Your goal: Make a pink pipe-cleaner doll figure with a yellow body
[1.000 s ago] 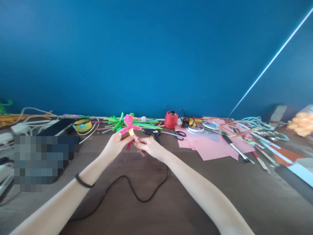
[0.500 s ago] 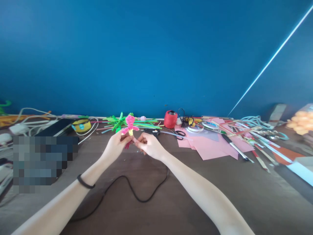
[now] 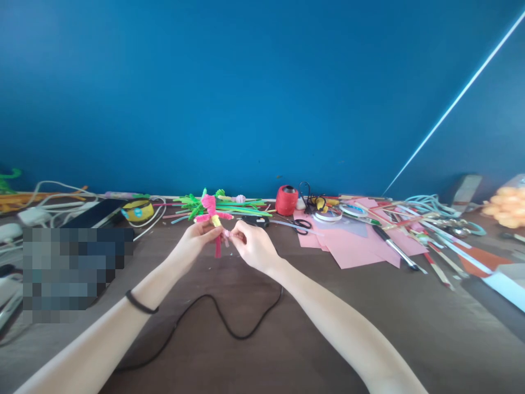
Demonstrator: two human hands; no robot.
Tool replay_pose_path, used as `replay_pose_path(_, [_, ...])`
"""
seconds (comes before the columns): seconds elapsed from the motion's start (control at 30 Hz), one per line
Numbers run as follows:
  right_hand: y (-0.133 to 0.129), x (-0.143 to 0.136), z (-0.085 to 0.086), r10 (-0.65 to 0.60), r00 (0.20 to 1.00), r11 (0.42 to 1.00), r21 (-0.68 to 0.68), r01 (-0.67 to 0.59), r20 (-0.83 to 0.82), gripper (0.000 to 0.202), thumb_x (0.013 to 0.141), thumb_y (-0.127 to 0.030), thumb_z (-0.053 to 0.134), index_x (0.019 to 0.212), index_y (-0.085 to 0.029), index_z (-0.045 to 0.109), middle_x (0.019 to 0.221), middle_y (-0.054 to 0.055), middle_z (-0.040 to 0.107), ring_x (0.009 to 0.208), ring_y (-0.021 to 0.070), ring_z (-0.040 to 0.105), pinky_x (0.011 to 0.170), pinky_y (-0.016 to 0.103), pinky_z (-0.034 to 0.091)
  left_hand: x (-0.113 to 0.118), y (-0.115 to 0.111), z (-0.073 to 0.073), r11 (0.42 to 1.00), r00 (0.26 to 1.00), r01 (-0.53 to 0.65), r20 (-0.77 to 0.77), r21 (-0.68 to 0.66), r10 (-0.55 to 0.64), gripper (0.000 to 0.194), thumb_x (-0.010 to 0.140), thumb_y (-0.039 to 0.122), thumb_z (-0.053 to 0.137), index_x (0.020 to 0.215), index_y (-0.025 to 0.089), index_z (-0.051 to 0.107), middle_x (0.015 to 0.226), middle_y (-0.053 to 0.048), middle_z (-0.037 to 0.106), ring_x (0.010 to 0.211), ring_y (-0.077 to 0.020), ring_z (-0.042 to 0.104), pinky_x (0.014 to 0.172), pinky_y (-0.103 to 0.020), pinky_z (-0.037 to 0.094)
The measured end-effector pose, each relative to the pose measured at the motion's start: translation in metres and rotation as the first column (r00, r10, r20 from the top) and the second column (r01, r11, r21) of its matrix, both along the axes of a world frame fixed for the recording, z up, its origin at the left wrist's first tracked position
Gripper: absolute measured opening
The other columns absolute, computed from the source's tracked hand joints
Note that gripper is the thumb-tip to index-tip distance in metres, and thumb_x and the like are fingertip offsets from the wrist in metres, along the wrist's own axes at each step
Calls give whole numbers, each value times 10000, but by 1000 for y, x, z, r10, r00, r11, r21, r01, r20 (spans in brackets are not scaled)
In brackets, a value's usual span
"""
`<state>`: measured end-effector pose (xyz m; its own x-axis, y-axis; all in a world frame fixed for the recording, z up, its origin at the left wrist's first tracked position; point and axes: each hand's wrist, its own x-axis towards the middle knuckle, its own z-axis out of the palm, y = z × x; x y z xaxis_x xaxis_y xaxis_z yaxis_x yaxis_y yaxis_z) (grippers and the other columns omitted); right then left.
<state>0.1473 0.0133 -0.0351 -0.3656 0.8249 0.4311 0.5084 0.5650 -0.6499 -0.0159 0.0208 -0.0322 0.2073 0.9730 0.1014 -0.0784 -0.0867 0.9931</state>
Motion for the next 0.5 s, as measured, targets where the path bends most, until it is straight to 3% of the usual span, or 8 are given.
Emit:
replay_pose_path(0.33, [-1, 0, -2, -29, 996, 995, 102, 21, 79, 247, 852, -354, 417, 683, -190, 494, 605, -4, 547, 531, 104, 462, 530, 209, 307, -2, -3, 1, 994, 993, 80, 97, -79, -72, 217, 677, 300, 632, 807, 135, 576, 681, -19, 620, 564, -139, 589, 609, -310, 501])
replay_pose_path(0.5, [5, 3, -6, -46, 986, 992, 127, 26, 161, 175, 860, -344, 420, 836, -207, 527, 666, -2, 610, 571, 118, 539, 542, 206, 329, -1, -3, 0, 994, 990, 57, 136, -88, -45, 235, 651, 296, 650, 791, 124, 570, 677, -30, 619, 576, -149, 591, 595, -314, 504])
